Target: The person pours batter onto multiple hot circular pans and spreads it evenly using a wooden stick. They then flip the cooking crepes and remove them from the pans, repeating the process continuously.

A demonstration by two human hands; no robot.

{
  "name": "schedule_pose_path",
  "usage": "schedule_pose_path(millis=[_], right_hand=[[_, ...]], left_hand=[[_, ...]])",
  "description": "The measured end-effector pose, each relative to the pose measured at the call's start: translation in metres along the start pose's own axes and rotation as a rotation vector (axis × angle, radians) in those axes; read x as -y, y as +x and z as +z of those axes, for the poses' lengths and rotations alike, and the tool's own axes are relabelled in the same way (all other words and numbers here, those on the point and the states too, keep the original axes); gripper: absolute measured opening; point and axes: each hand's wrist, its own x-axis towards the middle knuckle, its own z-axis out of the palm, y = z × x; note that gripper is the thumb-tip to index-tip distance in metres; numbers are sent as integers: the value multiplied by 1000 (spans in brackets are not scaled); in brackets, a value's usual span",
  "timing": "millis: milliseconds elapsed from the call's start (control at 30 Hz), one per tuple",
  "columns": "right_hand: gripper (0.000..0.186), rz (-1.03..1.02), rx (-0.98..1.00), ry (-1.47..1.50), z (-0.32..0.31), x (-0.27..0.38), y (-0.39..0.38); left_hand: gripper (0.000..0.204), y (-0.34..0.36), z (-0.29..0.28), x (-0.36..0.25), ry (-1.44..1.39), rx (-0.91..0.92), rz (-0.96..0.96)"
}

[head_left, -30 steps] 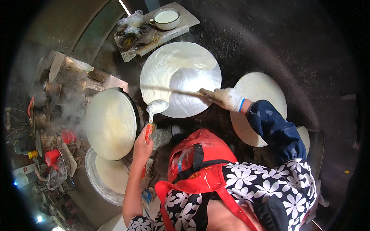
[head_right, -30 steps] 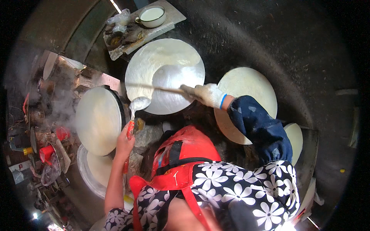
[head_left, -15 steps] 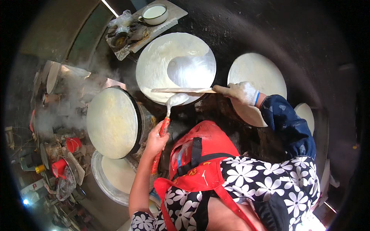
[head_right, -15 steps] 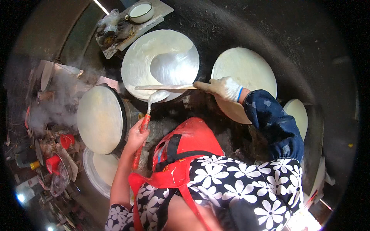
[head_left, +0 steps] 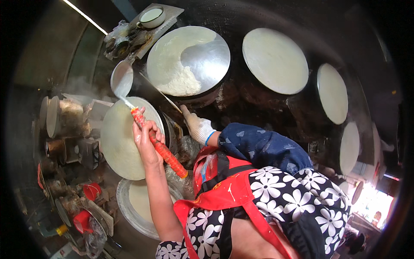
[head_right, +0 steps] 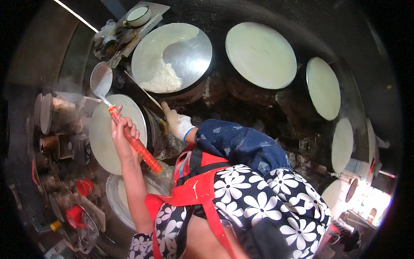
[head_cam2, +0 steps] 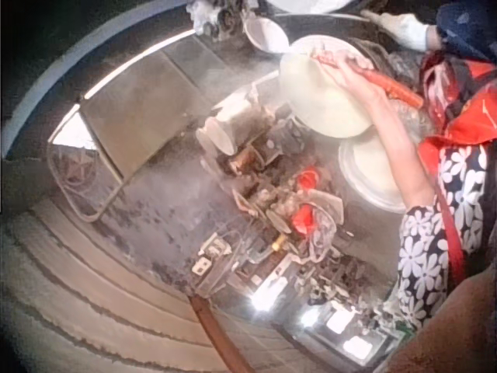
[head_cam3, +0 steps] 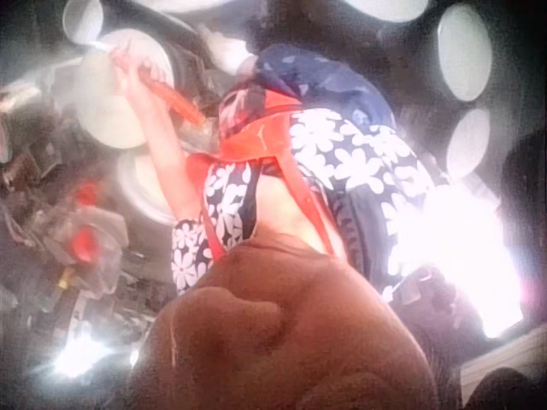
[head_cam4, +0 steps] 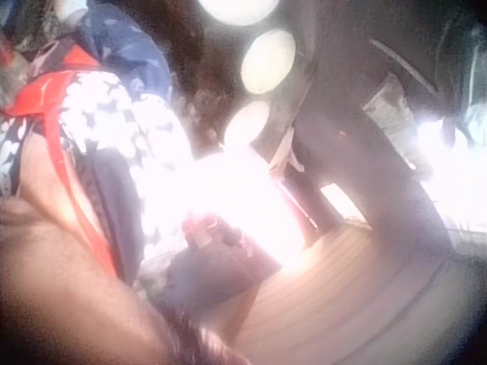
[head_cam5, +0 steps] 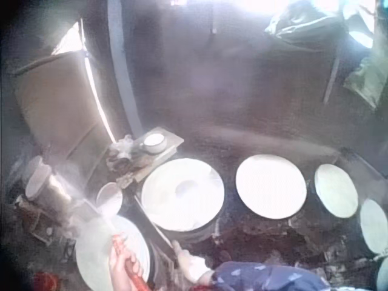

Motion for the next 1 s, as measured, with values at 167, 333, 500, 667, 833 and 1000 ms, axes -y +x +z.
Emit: schedule_pose_path(millis=[167,333,500,667,833,1000], right_hand=[[75,182,-37,-119,-34,-37,1],[65,186,-233,-117,-71,-82,-6],[63,146,-331,146,-77,-66,5],[75,-28,86,-107,-98,-58,-23],[71,156,-5,-191,-154,-120,-48],[63,-23,-261,10,-171,-128,-12]], left_hand=[[52,3,-13,5,-23,-9,-68],[48,-1,-22,21,-115,54,-180],[47,-13,-14,25,-103,45,-270],[43,-12,-13,22,-142,58,-341],[47,-23,26,16,-17,-7,-312],[45,-9,47,16,0,-28,-333]])
